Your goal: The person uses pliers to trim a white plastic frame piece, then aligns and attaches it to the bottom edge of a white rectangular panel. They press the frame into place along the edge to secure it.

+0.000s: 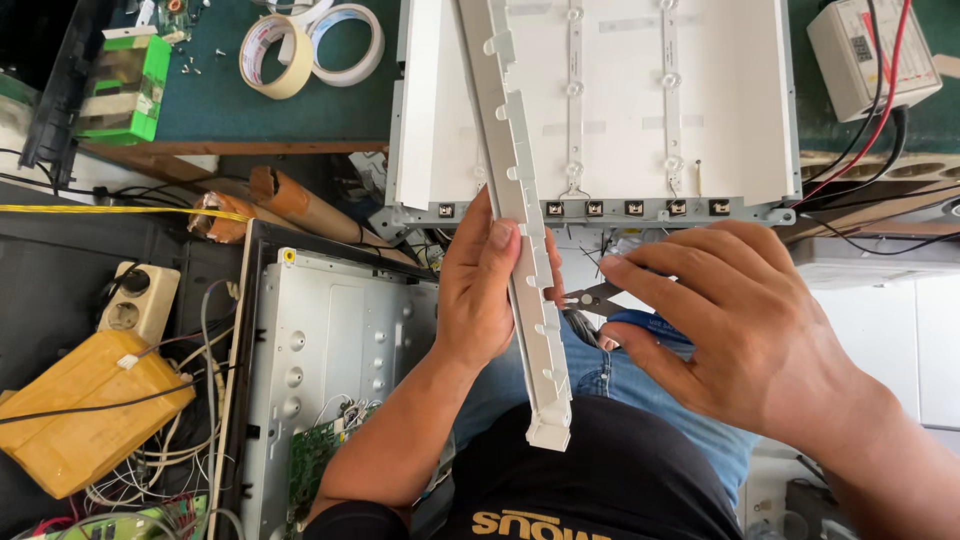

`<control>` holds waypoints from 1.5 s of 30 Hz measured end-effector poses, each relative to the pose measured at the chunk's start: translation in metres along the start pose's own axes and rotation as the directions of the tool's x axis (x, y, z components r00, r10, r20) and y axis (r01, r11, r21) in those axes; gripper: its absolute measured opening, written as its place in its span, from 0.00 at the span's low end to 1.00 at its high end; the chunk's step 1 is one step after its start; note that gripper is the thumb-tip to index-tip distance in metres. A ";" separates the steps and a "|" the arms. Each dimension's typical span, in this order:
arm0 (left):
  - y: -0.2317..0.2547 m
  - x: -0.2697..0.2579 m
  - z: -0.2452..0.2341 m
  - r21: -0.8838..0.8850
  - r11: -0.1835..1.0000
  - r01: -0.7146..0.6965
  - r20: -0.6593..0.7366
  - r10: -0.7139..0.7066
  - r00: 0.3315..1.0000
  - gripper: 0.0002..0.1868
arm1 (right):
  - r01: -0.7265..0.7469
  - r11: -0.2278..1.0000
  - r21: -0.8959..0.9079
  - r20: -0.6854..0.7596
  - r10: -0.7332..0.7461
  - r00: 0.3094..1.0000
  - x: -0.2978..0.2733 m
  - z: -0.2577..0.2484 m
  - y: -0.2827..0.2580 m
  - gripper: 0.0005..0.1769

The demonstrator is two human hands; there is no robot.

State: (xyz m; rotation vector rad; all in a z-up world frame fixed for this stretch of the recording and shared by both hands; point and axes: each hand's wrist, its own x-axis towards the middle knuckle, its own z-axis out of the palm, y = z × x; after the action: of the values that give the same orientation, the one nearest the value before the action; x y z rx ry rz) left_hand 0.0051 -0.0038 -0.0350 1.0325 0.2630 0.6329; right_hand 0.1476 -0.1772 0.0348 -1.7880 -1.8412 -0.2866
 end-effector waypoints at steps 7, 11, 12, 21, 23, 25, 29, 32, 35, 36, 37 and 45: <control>0.008 0.003 -0.006 0.093 0.995 0.024 0.071 -0.031 0.997 0.29 | 0.033 0.996 -0.077 0.076 -0.027 0.997 0.007 -0.002 -0.001 0.20; 0.008 0.004 -0.008 0.148 0.989 -0.027 0.121 0.009 0.993 0.27 | 0.017 1.000 -0.020 0.091 -0.016 0.996 0.009 -0.004 0.000 0.20; 0.008 0.005 -0.008 0.156 0.987 -0.043 0.134 0.022 0.991 0.27 | 0.013 1.000 0.019 0.105 -0.015 0.994 0.009 -0.005 0.000 0.19; 0.013 0.006 -0.003 0.198 0.978 -0.060 0.124 0.035 0.992 0.28 | 0.010 0.996 0.092 0.134 -0.023 0.991 0.013 -0.007 0.006 0.20; 0.014 0.006 -0.003 0.204 0.976 -0.080 0.141 0.051 0.989 0.29 | 0.026 0.997 0.073 0.118 -0.034 0.992 0.013 -0.007 0.006 0.19; 0.014 0.006 -0.003 0.209 0.973 -0.099 0.156 0.066 0.985 0.30 | 0.041 0.998 0.057 0.103 -0.047 0.994 0.012 -0.006 0.005 0.19; 0.013 0.004 -0.001 0.162 0.986 -0.046 0.062 0.036 0.997 0.30 | 0.058 0.996 -0.066 0.020 -0.057 0.998 0.013 -0.004 0.003 0.18; 0.015 -0.002 0.004 0.135 0.991 0.014 0.003 -0.014 1.000 0.24 | 0.056 0.989 -0.134 -0.001 -0.057 0.998 0.012 -0.002 0.002 0.18; 0.019 -0.004 0.009 0.169 0.985 0.035 -0.030 -0.031 0.999 0.23 | 0.067 0.985 -0.157 -0.001 -0.068 0.998 0.013 -0.002 0.002 0.18; 0.021 -0.007 0.010 0.208 0.978 0.008 -0.031 -0.002 1.000 0.23 | 0.076 0.986 -0.149 0.001 -0.077 0.997 0.014 -0.001 0.001 0.18; 0.022 -0.005 0.011 0.207 0.978 0.015 -0.038 -0.008 0.999 0.23 | 0.075 0.987 -0.142 0.006 -0.075 0.997 0.015 -0.004 0.000 0.18; 0.030 -0.006 0.015 0.324 0.945 -0.039 -0.021 0.048 0.999 0.25 | -0.015 1.000 0.000 0.053 0.015 0.999 0.015 -0.015 -0.004 0.20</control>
State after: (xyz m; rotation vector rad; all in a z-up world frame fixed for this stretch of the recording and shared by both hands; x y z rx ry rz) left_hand -0.0038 -0.0072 -0.0022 1.3490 0.3788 0.6579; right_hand 0.1473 -0.1726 0.0556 -1.8240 -1.8631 -0.2353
